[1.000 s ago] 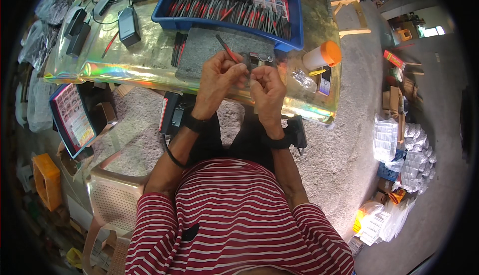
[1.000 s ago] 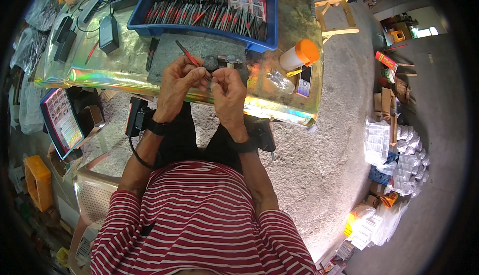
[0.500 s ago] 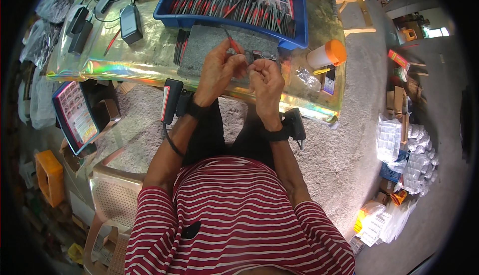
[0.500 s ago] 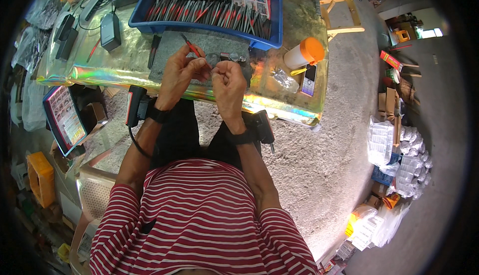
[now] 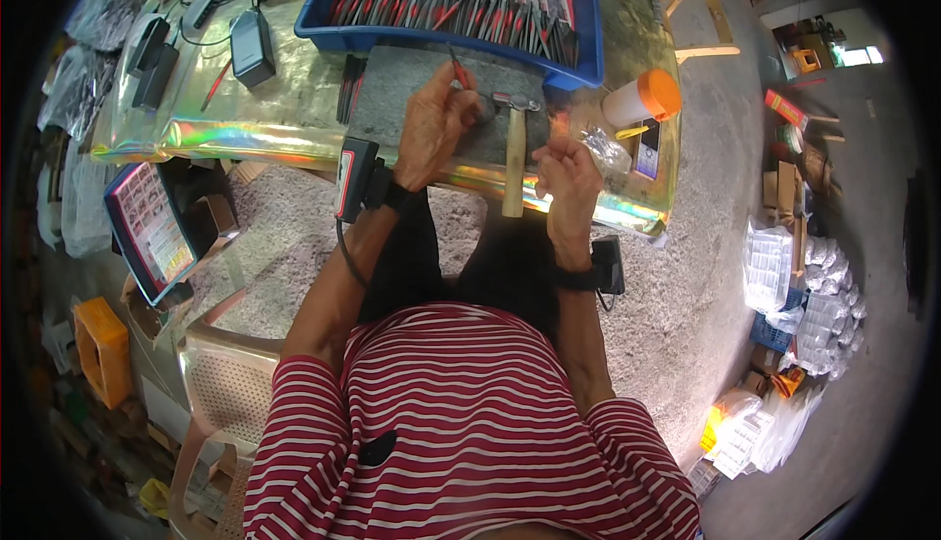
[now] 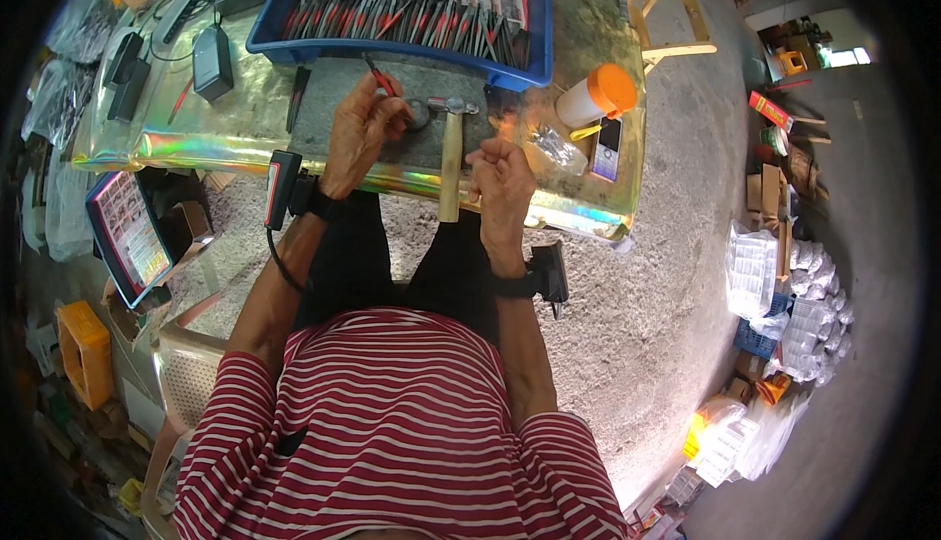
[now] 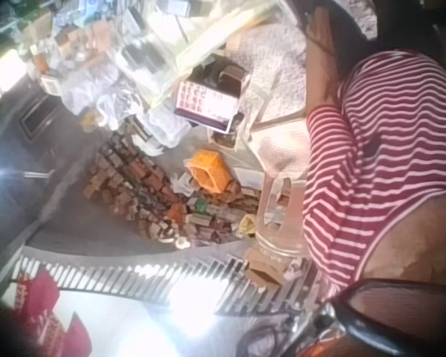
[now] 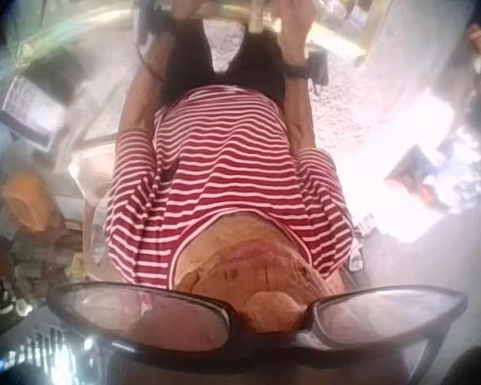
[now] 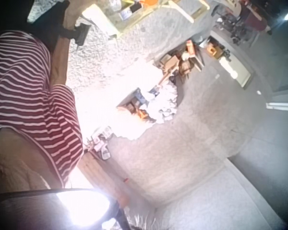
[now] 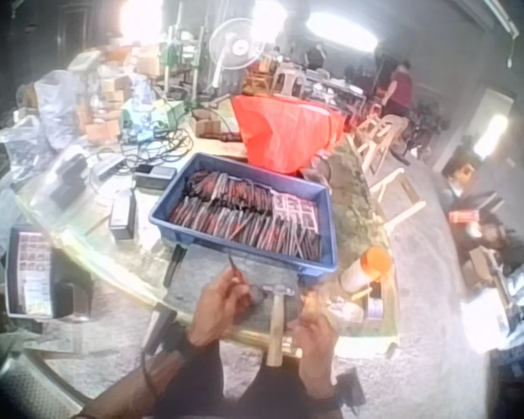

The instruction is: The person picks up a small metal piece and a connector by hand, positions them on a wooden block, and strikes the assembly with a hammer before placing the component back into a tray.

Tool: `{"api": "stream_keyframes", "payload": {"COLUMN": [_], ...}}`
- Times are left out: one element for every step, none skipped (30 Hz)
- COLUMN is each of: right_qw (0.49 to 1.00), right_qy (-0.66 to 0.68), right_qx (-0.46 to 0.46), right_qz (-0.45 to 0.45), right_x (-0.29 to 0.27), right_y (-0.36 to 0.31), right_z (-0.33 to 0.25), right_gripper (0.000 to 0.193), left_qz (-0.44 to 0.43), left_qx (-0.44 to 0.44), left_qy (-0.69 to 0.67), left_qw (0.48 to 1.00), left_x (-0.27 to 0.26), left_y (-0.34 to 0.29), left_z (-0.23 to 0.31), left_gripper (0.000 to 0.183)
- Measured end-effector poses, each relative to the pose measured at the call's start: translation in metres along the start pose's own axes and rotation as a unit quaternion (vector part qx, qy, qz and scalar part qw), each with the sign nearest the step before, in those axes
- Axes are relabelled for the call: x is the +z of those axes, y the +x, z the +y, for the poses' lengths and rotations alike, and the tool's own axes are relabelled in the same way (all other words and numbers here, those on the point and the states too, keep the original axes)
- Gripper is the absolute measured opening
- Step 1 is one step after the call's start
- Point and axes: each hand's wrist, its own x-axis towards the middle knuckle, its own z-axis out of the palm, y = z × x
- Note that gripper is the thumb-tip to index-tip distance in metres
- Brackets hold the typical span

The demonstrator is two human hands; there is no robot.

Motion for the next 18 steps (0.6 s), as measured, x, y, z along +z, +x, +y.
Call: {"api": "stream_keyframes", "payload": {"right_qw": [1.000, 1.000, 0.999, 0.998, 0.998, 0.997, 0.996, 0.996, 0.994, 0.990, 0.987, 0.987, 0.984, 0.980, 0.980, 0.978, 0.975, 0.975], "right_qy": [-0.017, -0.017, -0.025, -0.032, -0.031, -0.032, -0.033, -0.033, -0.065, -0.096, -0.128, -0.128, -0.150, -0.172, -0.173, -0.192, -0.210, -0.211], "right_qx": [0.001, 0.001, 0.023, 0.046, 0.047, 0.064, 0.082, 0.082, 0.092, 0.103, 0.093, 0.094, 0.094, 0.094, 0.094, 0.070, 0.046, 0.046], "right_qz": [0.010, 0.011, 0.019, 0.027, 0.026, 0.014, 0.001, 0.001, -0.009, -0.020, -0.025, -0.025, -0.032, -0.039, -0.039, -0.048, -0.056, -0.057], "right_x": [-0.003, -0.006, -0.007, -0.008, -0.008, -0.009, -0.010, -0.010, -0.009, -0.009, -0.007, -0.005, -0.003, -0.002, -0.002, -0.003, -0.003, -0.004], "right_y": [-0.002, -0.005, -0.008, -0.011, -0.013, -0.015, -0.016, -0.018, -0.020, -0.021, -0.021, -0.021, -0.021, -0.021, -0.021, -0.020, -0.020, -0.019], "right_z": [0.002, 0.003, 0.005, 0.008, 0.012, 0.016, 0.018, 0.020, 0.021, 0.022, 0.023, 0.022, 0.019, 0.018, 0.019, 0.022, 0.025, 0.027], "right_gripper": [0.019, 0.019, 0.017, 0.015, 0.015, 0.013, 0.011, 0.011, 0.012, 0.015, 0.023, 0.023, 0.024, 0.025, 0.025, 0.028, 0.031, 0.031], "left_qz": [0.002, 0.005, 0.005, 0.025, 0.046, 0.045, 0.044, 0.042, 0.042, 0.040, 0.038, 0.039, 0.042, 0.045, 0.046, 0.047, 0.047, 0.048], "left_qx": [0.006, 0.013, 0.012, 0.006, 0.001, 0.001, 0.007, 0.013, 0.013, 0.013, 0.012, 0.012, 0.010, 0.008, 0.008, 0.006, 0.003, 0.003], "left_qy": [0.012, 0.025, 0.026, 0.019, 0.013, 0.014, 0.013, 0.013, 0.014, 0.016, 0.018, 0.018, 0.013, 0.008, 0.008, 0.004, 0.000, 0.000], "left_qw": [1.000, 1.000, 1.000, 0.999, 0.999, 0.999, 0.999, 0.999, 0.999, 0.999, 0.999, 0.999, 0.999, 0.999, 0.999, 0.999, 0.999, 0.999], "left_x": [0.001, 0.001, 0.002, 0.003, 0.004, 0.004, 0.005, 0.005, 0.005, 0.004, 0.004, 0.004, 0.004, 0.003, 0.003, 0.003, 0.003, 0.003], "left_y": [0.000, 0.000, 0.000, 0.000, 0.000, 0.001, 0.001, 0.001, 0.001, 0.001, 0.001, 0.001, 0.001, 0.001, 0.001, 0.001, 0.001, 0.002], "left_z": [0.000, 0.000, 0.000, 0.000, 0.000, 0.001, 0.001, 0.001, 0.001, 0.000, -0.001, -0.002, -0.002, -0.002, -0.002, -0.001, 0.000, -0.001], "left_gripper": [0.006, 0.006, 0.006, 0.007, 0.007, 0.007, 0.007, 0.007, 0.007, 0.006, 0.006, 0.006, 0.006, 0.006, 0.006, 0.006, 0.006, 0.006]}}
